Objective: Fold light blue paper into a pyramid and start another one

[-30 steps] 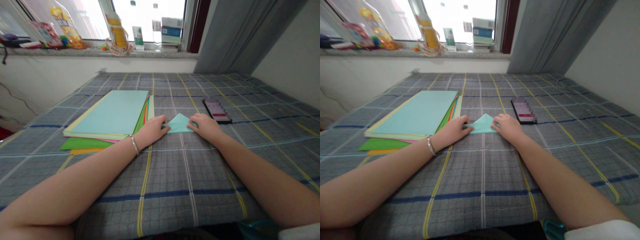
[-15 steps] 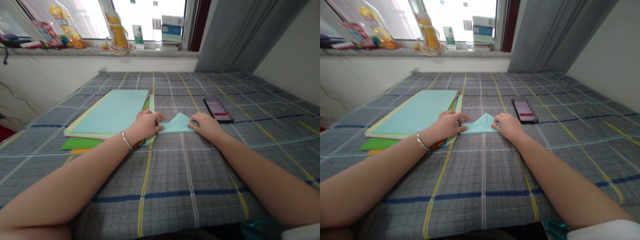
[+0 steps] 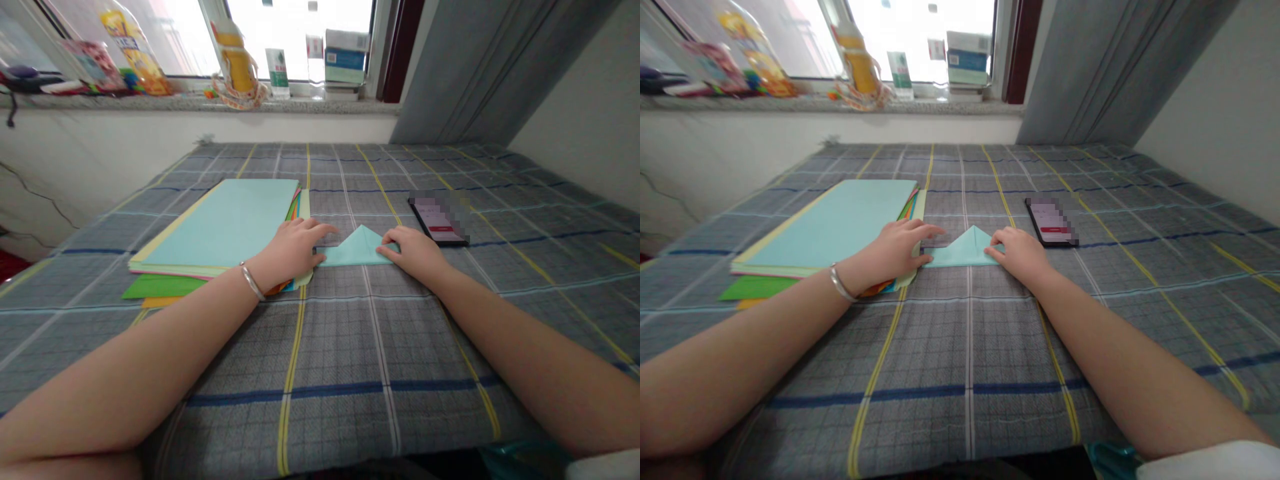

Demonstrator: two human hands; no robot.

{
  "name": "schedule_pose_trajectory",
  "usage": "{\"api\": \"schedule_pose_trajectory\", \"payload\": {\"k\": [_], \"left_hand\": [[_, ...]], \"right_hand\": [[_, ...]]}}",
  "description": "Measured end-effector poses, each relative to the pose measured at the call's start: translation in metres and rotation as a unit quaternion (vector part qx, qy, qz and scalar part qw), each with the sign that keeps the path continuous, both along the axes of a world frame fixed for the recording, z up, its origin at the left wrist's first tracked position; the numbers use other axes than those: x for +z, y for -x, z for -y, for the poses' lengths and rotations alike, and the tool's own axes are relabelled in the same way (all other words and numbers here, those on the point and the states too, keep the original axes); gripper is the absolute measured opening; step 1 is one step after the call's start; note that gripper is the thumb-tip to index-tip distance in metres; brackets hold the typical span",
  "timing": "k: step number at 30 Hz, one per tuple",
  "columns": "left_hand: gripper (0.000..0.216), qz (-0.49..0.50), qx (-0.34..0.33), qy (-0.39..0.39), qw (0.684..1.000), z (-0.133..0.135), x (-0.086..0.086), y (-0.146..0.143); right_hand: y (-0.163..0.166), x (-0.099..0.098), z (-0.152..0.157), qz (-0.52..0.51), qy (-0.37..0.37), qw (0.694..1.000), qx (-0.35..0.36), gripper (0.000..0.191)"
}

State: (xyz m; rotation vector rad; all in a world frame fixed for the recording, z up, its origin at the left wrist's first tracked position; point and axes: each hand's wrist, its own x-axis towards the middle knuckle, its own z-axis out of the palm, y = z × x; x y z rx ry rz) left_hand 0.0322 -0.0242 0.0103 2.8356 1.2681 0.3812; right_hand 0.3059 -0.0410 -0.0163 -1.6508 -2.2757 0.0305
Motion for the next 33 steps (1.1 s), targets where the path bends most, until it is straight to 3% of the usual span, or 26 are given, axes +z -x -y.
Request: {"api": "schedule_pose_trajectory", "payload": {"k": [3, 5, 9, 14, 21, 26, 33], "left_hand": [[0.051, -0.008, -0.167, -0.012, 0.986, 0.002, -0.001, -0.004], [0.048, -0.031, -0.235, 0.020, 0.971, 0.004, -0.004, -0.010], [0.040, -0.032, -0.202, 0.044, 0.978, 0.011, -0.009, -0.026], [0.050, -0.070, -0.203, 0.054, 0.975, 0.018, -0.012, -0.039], [0.053, -0.089, -0.181, 0.023, 0.979, 0.022, -0.017, -0.049], [0.051, -0.080, -0.177, -0.030, 0.981, 0.021, -0.018, -0.061], [0.049, -0.051, -0.207, -0.006, 0.977, 0.017, -0.022, -0.064]], "right_hand": [[0.000, 0.000, 0.000, 0.002, 0.004, 1.000, -0.004, 0.018], [0.000, 0.000, -0.001, -0.001, 0.005, 1.000, -0.004, 0.019], [0.000, -0.001, -0.001, -0.005, 0.003, 1.000, -0.002, 0.020], [-0.002, 0.002, -0.002, -0.016, 0.011, 1.000, -0.002, 0.019], [-0.039, 0.017, 0.003, -0.095, 0.106, 0.988, -0.055, 0.025], [-0.059, 0.018, 0.007, -0.204, 0.199, 0.956, -0.070, 0.034], [-0.062, 0.015, 0.005, -0.221, 0.233, 0.943, -0.084, 0.026]]}}
